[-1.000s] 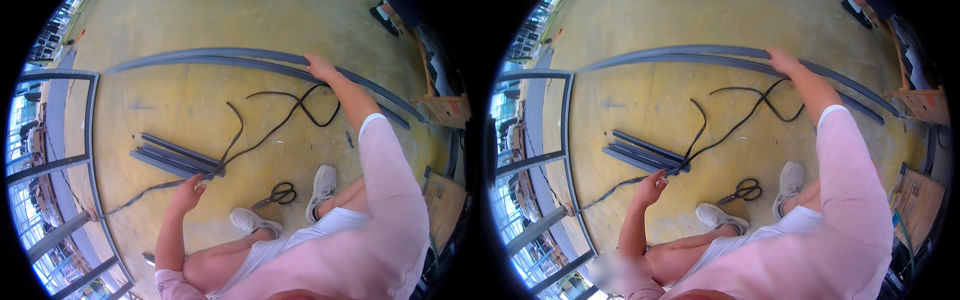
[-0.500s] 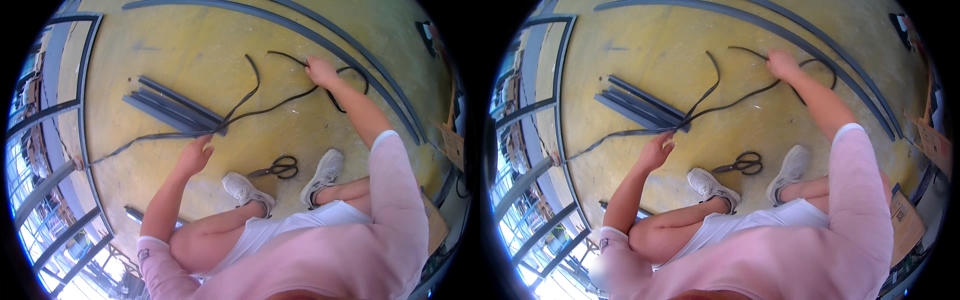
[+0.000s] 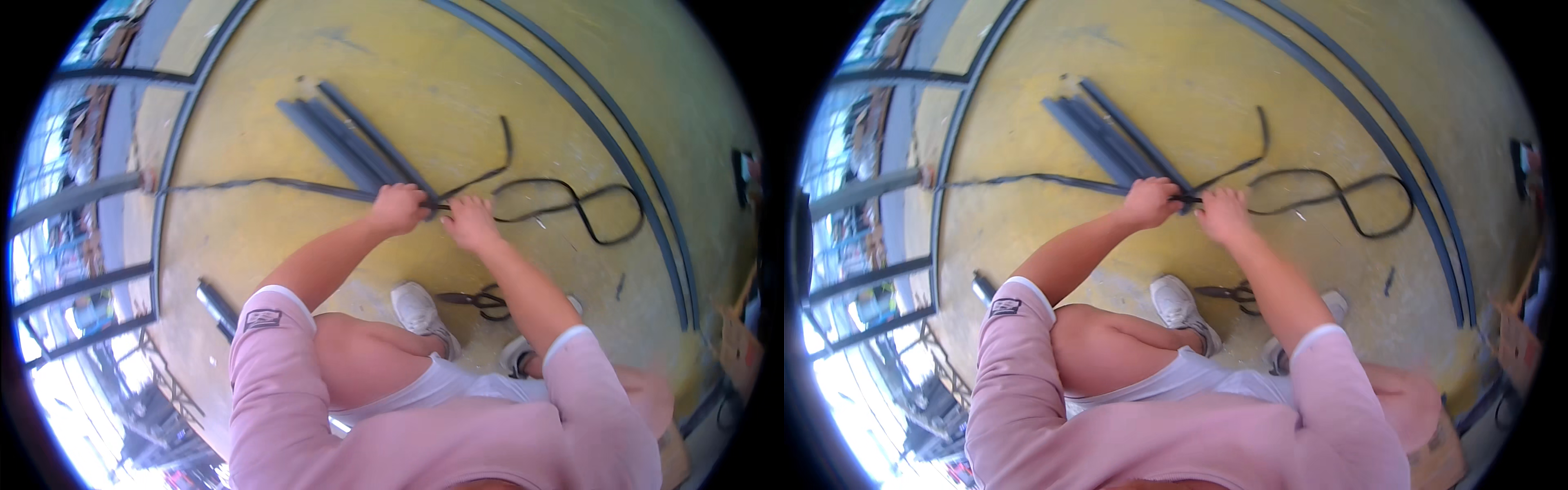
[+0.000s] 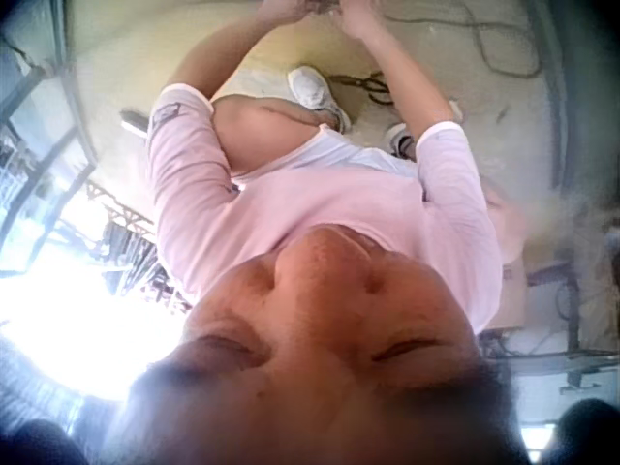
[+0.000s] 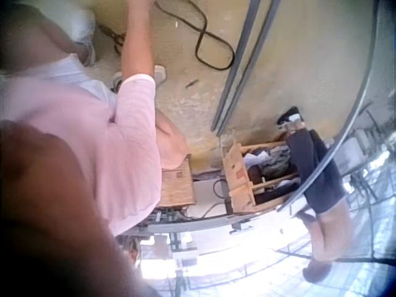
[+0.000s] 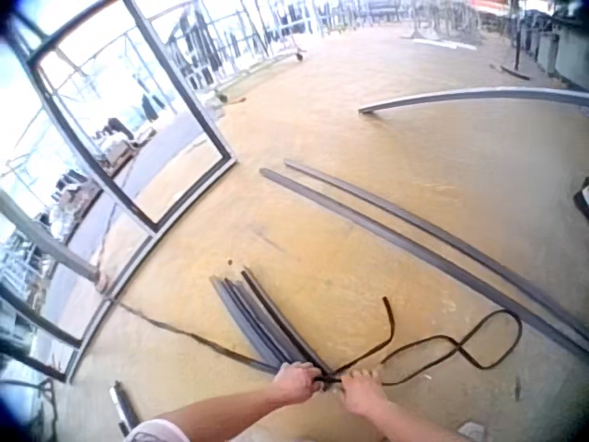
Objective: The person inserts black rubber strips into the channels of metal frame components, pressing them into place by hand and cutting them to size using scissors.
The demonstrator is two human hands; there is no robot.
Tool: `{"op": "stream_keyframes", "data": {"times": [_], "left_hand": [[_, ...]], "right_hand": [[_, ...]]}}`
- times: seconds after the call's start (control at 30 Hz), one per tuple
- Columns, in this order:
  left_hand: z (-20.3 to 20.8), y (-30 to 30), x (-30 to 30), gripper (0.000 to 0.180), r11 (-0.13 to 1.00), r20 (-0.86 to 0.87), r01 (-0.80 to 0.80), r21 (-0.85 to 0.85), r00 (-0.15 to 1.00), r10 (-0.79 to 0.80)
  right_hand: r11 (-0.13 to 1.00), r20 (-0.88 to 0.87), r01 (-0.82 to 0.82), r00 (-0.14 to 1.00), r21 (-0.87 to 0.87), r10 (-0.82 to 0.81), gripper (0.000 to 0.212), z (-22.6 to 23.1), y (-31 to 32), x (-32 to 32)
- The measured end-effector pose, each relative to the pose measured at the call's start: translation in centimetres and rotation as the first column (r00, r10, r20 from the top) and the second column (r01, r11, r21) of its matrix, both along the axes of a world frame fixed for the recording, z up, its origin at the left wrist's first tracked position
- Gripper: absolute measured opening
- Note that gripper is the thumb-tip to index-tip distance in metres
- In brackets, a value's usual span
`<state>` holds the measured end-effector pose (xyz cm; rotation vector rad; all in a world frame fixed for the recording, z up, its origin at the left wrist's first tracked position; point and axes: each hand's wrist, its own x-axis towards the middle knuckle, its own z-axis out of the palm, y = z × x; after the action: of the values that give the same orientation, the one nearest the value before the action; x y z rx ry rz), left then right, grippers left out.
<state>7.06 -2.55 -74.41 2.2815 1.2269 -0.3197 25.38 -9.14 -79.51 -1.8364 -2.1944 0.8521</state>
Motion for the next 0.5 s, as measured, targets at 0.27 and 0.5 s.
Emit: {"op": "stream_keyframes", "data": {"times": [0.27,0.5], "left_hand": [[9.3,-2.5,-6.2,0.03,0.535,0.432,-0.533,-0.655,0.317,0.844],[19.6,-10.4,-34.9,0.022,0.635,-0.249,-0.644,0.427,0.591,0.767]], "right_hand": [[0.914,-0.301,-0.369,0.902,-0.17,0.309,0.021,14.7,-0.3,4.7],[0.965,0.067,-0.187,0.977,-0.182,0.202,0.01,15.2,-4.3,24.5]]}}
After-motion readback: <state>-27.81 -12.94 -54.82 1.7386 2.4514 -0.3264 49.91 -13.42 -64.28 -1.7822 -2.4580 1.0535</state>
